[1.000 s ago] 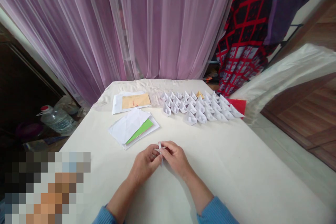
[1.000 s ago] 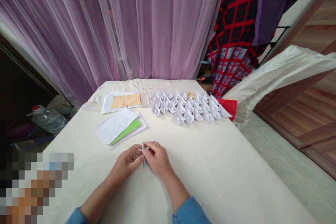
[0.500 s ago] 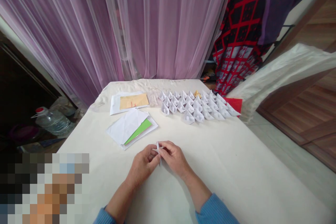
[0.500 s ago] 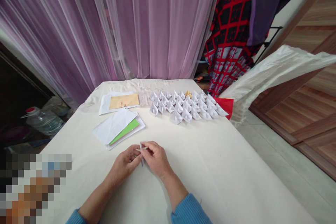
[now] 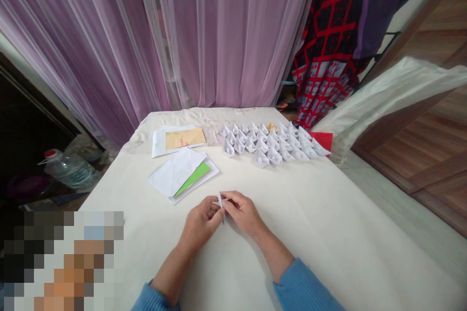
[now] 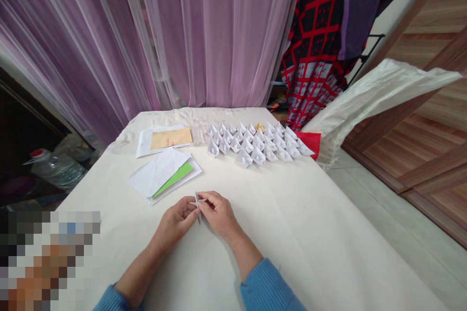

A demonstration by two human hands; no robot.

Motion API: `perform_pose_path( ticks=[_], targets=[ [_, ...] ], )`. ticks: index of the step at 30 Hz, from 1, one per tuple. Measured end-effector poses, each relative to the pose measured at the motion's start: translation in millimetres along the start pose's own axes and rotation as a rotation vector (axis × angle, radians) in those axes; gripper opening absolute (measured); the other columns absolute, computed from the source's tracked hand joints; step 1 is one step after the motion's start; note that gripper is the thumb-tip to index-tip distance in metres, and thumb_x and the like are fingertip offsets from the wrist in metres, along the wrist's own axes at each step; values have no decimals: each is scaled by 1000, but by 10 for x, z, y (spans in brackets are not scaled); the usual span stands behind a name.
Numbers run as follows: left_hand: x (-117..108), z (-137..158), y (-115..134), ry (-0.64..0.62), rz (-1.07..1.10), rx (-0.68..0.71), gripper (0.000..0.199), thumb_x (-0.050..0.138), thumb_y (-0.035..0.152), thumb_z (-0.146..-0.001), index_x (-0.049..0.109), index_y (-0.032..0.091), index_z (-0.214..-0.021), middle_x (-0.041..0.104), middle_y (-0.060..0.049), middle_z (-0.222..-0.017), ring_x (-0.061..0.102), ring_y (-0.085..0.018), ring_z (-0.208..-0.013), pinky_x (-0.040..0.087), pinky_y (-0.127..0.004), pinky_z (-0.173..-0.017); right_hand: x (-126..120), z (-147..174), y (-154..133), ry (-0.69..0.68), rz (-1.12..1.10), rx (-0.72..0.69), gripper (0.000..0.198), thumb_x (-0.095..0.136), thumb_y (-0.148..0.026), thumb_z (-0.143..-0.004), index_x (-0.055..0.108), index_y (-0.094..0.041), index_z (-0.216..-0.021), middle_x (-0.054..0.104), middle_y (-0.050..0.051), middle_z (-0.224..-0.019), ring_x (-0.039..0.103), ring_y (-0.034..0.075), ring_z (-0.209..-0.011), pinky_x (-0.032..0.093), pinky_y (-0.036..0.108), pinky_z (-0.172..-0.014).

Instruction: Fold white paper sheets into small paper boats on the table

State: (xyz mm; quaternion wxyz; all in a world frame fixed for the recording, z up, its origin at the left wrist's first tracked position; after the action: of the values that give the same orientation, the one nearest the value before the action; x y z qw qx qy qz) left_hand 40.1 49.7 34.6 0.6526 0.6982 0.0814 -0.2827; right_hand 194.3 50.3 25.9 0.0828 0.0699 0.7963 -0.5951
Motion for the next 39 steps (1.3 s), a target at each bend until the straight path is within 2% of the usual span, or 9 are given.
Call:
perform_pose_path(
  ticks=[11, 20, 26, 30, 34, 39],
  targets=[
    [12, 18, 38, 65, -137, -13, 27, 52, 36, -83, 55, 24, -106, 72, 3, -81, 59, -10, -52, 42, -22, -55, 31, 22, -33, 55, 77, -10, 28, 55, -23, -82, 74, -21, -102, 75, 6, -100, 69, 19, -93, 55, 30, -83],
    [-11, 81, 124, 92, -349, 14, 24, 51, 31, -85, 55, 26, -108, 72, 4, -79, 64, -14, -60, 44, -26, -65, 17, 39, -48, 49, 183, 18, 24, 53, -26, -82, 73, -21, -95, 75, 3, -87, 68, 17, -75, 53, 25, -71],
    [-26, 71, 123, 84, -372, 23, 28, 49, 23, -84, 55, 25, -112, 72, 4, -76, 66, -15, -64, 43, -25, -64, 28, 43, -14, 7, 347, -34, 30, 54, -18, -77, 71, -20, -101, 70, 3, -84, 64, 14, -70, 51, 23, -69],
    [-24, 80, 130, 86, -408, 37, 33, 47, 19, -84, 56, 24, -115, 70, 5, -70, 67, -15, -67, 42, -24, -64, 47, 73, -15, 10, 413, -89, 27, 53, -17, -81, 71, -21, -101, 67, 3, -79, 62, 14, -68, 49, 23, -69],
    [-23, 85, 139, 116, -368, 26, 28, 50, 25, -87, 57, 25, -114, 73, 5, -77, 66, -13, -63, 43, -23, -64, 57, 100, -32, 13, 462, -161, 27, 51, -14, -82, 71, -22, -97, 66, 3, -79, 62, 14, -70, 48, 22, -69],
    [-30, 80, 138, 147, -381, 7, 25, 53, 29, -89, 60, 24, -113, 74, 3, -81, 68, -14, -69, 44, -23, -66, 50, 107, -26, 1, 523, -213, 29, 50, -16, -86, 71, -22, -105, 65, 3, -78, 62, 14, -69, 47, 22, -67]
  ],
)
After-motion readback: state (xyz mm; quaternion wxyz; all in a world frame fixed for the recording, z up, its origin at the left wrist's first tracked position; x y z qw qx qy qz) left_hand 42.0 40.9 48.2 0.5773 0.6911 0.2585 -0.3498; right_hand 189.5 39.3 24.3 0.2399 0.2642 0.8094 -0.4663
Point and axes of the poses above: each hand's wrist, its own z-axis away from the middle knuckle, its own x-axis out of the palm, y = z × x, the point moved 1 cm from there along -z, towards the middle knuckle
